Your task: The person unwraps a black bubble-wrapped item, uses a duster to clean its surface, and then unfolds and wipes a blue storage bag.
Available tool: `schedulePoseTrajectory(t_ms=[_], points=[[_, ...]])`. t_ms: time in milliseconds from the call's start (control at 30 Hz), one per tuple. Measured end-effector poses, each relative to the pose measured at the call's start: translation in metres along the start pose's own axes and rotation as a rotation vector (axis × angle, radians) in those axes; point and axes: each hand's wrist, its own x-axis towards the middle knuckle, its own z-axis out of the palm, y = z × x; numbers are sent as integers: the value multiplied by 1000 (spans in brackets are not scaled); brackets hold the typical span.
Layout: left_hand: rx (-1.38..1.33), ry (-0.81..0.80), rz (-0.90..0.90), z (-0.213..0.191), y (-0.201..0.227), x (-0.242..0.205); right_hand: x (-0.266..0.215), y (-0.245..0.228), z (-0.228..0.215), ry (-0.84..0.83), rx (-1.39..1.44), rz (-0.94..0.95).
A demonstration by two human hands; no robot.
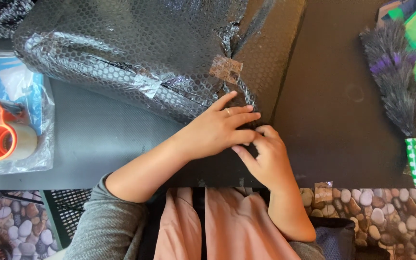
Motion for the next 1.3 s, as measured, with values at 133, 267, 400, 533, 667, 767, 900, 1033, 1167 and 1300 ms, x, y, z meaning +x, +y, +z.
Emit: schedulePoseTrajectory(t_ms=[133,267,400,533,667,767,900,1033,1167,1300], points=[[-41,-100,-45,1,-12,15,-5,5,14,314,220,236],[-118,-242,-155,6,-22,22,-2,18,32,483,279,245],[-137,-315,-230,1,-23,32,-7,36,42,550,339,291],[-71,-345,-249,10,-21,35,0,53,33,417,557,303],[65,-321,-236,19,-7,27,5,63,29,303,650,318],[117,-63,-198,9,16,20,6,73,33,270,688,336],[103,256,-217,11,53,-10,7,82,38,219,745,276],[160,168,-279,35,66,-28,8,81,35,201,763,271],[453,-8,-311,51,75,-26,-3,76,17,264,847,286],[652,-114,-321,53,83,-16,-63,108,-29,412,511,437]])
